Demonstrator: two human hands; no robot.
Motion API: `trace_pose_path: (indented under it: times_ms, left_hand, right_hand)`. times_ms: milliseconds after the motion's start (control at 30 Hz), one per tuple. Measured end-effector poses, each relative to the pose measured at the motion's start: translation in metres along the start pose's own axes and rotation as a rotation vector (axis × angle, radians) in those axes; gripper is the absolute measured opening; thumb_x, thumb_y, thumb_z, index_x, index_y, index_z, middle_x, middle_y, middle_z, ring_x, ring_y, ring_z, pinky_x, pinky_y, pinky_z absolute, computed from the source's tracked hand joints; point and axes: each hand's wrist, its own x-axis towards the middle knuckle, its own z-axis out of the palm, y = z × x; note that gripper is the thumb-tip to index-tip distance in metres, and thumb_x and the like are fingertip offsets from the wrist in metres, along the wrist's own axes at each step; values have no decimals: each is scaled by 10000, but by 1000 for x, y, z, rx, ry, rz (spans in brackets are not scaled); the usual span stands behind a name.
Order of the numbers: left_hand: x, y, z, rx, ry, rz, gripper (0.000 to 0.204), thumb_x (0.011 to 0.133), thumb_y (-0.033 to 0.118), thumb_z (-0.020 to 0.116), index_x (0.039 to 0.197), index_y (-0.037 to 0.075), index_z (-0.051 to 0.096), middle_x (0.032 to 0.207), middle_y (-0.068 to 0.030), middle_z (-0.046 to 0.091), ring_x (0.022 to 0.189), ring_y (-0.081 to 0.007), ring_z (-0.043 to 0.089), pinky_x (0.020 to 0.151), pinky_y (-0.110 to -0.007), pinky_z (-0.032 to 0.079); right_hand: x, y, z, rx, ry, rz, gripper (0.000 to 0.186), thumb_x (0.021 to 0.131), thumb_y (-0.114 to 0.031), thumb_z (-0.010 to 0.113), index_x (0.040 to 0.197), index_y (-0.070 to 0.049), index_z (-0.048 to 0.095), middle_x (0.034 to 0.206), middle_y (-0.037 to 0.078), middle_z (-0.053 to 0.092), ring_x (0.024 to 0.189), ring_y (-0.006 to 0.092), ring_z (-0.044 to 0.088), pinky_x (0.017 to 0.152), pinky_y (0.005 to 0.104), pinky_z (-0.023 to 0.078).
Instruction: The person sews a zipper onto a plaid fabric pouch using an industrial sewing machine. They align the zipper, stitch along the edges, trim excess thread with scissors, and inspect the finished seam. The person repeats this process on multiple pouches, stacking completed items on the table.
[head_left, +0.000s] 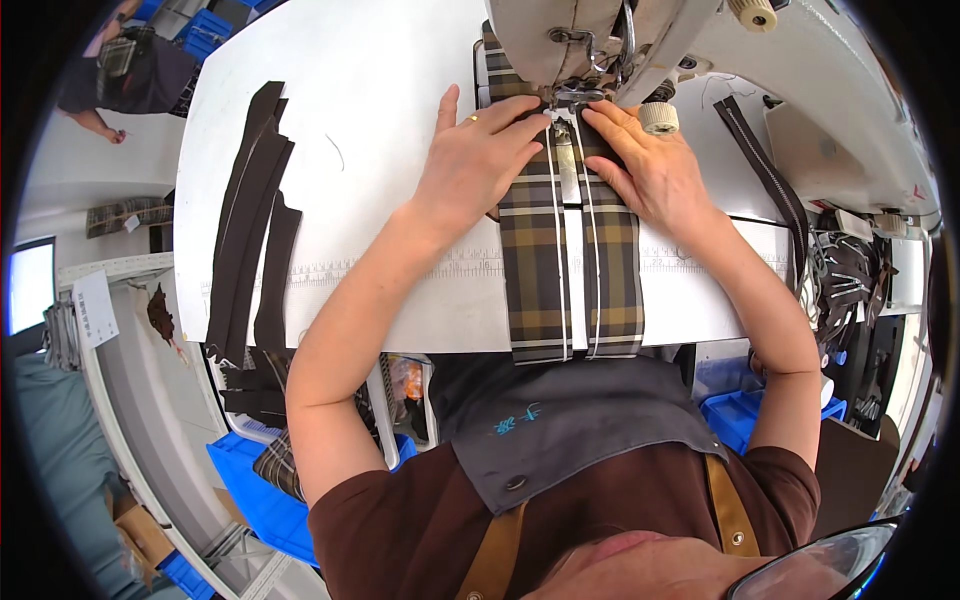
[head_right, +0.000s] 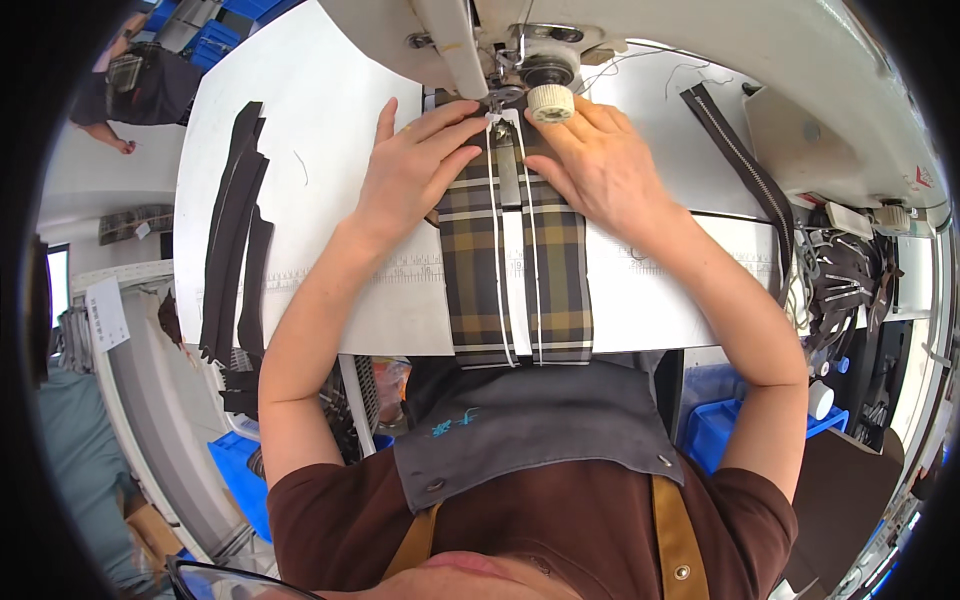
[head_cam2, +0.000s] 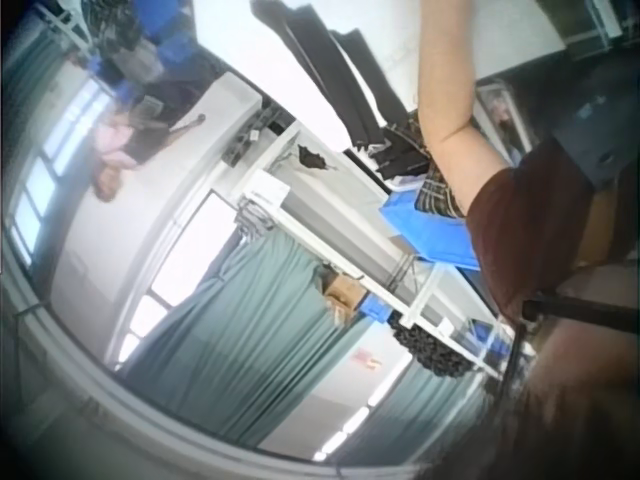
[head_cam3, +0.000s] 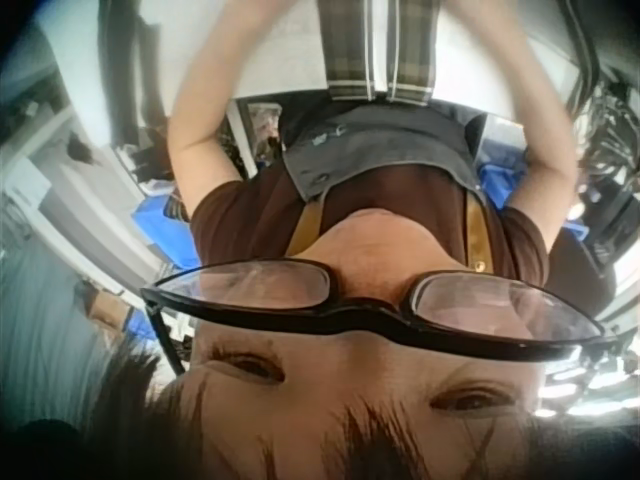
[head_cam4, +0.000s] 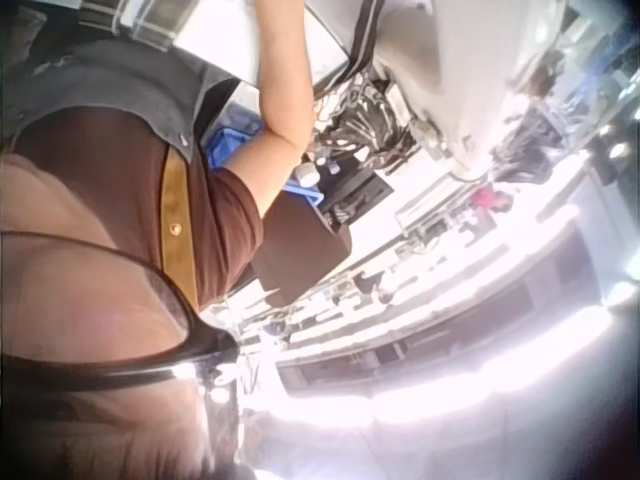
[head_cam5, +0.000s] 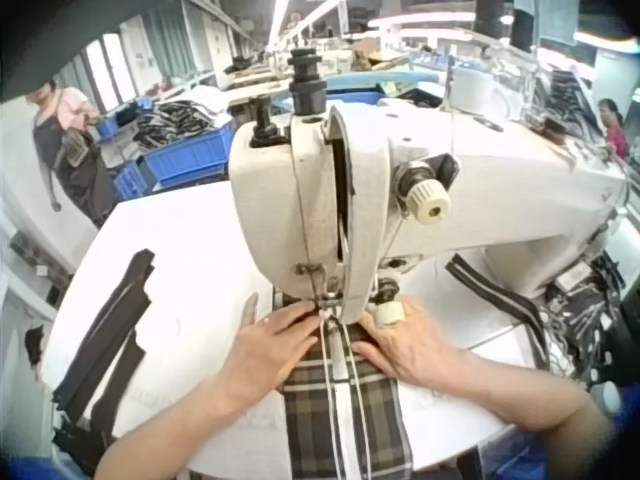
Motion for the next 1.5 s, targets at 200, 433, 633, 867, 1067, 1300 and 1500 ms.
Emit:
trace_pose_path:
  times_ms: [200,433,633,867,1067,1300,1500]
  left_hand:
    - [-5,7,-2,74,19,61,257,759,263,647,969,114,638,1053,32,607,935,-127,568,959,-582,279]
    - [-1,6,-2,81,-27,101,271,770,271,637,994,119,629,1065,39,612,990,-111,541,960,-592,268]
    - [-9,5,6,14,-54,85,256,815,282,584,1021,136,627,1102,25,603,1007,-135,551,969,-605,228]
    - [-1,1,13,5,-49,92,273,806,294,589,1024,132,618,1116,29,585,1007,-139,532,953,-612,252]
    - [-2,1,3,-83,106,37,220,761,312,631,811,98,631,922,8,599,979,-188,526,963,-582,258]
    - [6,-35,-12,48,347,-199,143,744,127,605,882,91,596,951,-68,569,1042,-258,479,943,-529,286]
    - [-36,-54,-87,339,85,-496,454,771,282,620,1174,92,533,1297,-112,446,1239,-310,347,952,-515,268]
  right_hand:
    - [-2,-3,0,-72,-29,10,375,798,-263,608,1081,-24,552,1046,137,583,1056,284,508,890,407,386]
    - [-3,0,-2,-44,-47,47,396,802,-279,604,1094,-22,530,1104,153,555,1130,293,468,935,448,362]
    - [1,1,2,17,-102,58,420,789,-274,614,1109,-17,524,1099,153,557,1101,319,473,927,463,358]
    - [-4,3,-3,85,-58,69,470,811,-188,600,1221,1,470,1043,205,571,942,352,530,937,442,333]
    - [-3,0,-6,90,-83,80,455,815,-157,589,1216,18,464,1211,207,495,1081,380,464,940,409,341]
    - [-2,0,-10,130,-130,141,415,847,-154,544,1212,22,457,1273,174,455,1237,338,359,1019,401,279]
    - [-5,3,-9,116,-38,50,411,837,-161,561,1184,41,472,1264,176,465,1105,358,452,946,398,351]
